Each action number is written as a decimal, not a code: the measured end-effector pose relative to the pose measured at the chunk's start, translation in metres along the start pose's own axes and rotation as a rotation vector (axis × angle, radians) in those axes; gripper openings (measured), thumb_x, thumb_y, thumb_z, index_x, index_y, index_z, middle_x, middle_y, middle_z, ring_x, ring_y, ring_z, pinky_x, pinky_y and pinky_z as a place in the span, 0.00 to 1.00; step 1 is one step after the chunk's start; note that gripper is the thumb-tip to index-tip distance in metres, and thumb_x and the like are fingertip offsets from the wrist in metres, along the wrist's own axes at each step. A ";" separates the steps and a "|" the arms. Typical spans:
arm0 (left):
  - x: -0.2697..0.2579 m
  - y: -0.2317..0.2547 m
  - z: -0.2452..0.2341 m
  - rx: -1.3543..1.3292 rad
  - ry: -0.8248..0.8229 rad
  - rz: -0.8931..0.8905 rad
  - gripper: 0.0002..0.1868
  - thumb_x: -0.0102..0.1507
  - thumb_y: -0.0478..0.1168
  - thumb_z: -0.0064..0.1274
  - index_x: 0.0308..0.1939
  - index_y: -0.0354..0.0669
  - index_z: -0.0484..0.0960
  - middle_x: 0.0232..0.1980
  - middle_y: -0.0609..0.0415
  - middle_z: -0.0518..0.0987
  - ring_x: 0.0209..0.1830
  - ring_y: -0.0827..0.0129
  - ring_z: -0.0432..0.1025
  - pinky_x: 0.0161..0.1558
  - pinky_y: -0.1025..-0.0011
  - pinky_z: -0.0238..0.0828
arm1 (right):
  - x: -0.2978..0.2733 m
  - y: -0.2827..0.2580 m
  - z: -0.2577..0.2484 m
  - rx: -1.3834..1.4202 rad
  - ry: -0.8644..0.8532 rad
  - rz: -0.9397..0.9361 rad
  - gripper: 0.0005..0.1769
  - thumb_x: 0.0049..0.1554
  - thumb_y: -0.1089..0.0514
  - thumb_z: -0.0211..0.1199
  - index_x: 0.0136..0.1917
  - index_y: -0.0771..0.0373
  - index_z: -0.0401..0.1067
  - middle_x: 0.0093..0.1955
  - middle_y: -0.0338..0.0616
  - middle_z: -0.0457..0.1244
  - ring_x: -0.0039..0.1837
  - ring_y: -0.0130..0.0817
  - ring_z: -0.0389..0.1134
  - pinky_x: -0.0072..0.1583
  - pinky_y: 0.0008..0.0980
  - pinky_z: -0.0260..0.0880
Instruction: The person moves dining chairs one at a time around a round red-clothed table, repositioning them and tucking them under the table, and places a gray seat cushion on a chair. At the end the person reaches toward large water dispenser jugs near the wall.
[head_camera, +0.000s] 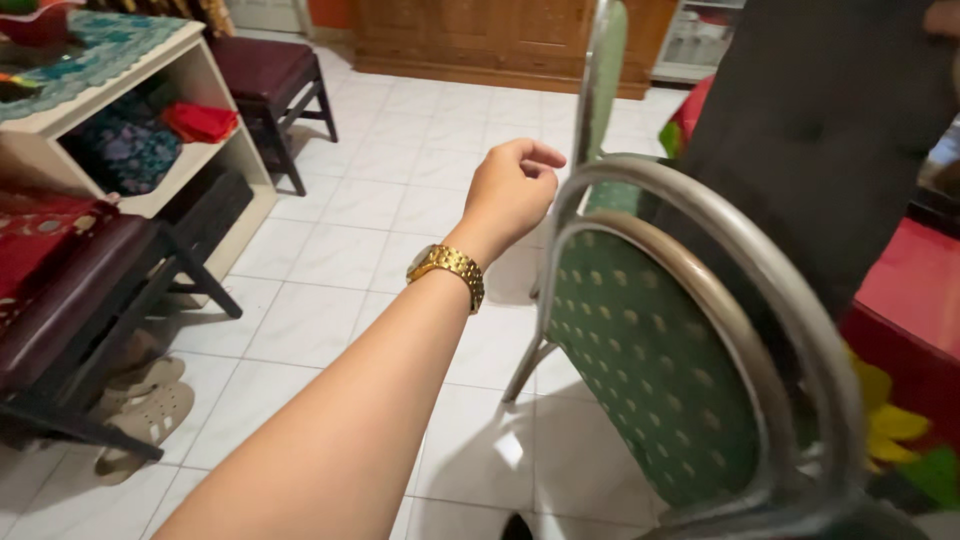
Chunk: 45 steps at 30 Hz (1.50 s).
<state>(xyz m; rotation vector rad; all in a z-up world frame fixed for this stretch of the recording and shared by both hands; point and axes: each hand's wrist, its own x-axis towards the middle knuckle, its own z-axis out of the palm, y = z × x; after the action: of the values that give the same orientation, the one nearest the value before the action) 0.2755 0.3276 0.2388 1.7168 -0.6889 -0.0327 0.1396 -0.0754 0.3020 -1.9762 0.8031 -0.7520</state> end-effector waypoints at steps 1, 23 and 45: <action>0.006 -0.010 -0.005 0.016 0.010 0.013 0.11 0.59 0.36 0.51 0.42 0.44 0.86 0.40 0.52 0.86 0.40 0.70 0.79 0.44 0.71 0.77 | 0.018 0.002 0.013 -0.010 0.002 -0.012 0.20 0.62 0.59 0.56 0.65 0.65 0.74 0.55 0.56 0.69 0.50 0.41 0.72 0.51 0.37 0.73; 0.217 -0.209 0.062 0.205 -0.297 -0.262 0.15 0.58 0.36 0.49 0.46 0.48 0.86 0.47 0.50 0.84 0.47 0.63 0.79 0.51 0.67 0.75 | 0.103 0.083 0.130 0.100 -0.019 0.175 0.20 0.54 0.61 0.70 0.57 0.76 0.73 0.53 0.54 0.70 0.52 0.44 0.72 0.54 0.39 0.76; 0.248 -0.249 0.281 0.227 -1.005 -0.069 0.13 0.56 0.38 0.55 0.45 0.46 0.86 0.49 0.49 0.85 0.53 0.59 0.79 0.58 0.66 0.73 | -0.100 0.312 0.017 -0.283 -0.075 1.217 0.42 0.50 0.47 0.70 0.73 0.63 0.64 0.74 0.52 0.61 0.72 0.51 0.65 0.67 0.53 0.73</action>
<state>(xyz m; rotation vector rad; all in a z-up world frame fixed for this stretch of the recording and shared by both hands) 0.4787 -0.0098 0.0214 1.8929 -1.3938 -0.9447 0.0126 -0.1254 0.0038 -1.3138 1.8407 0.1727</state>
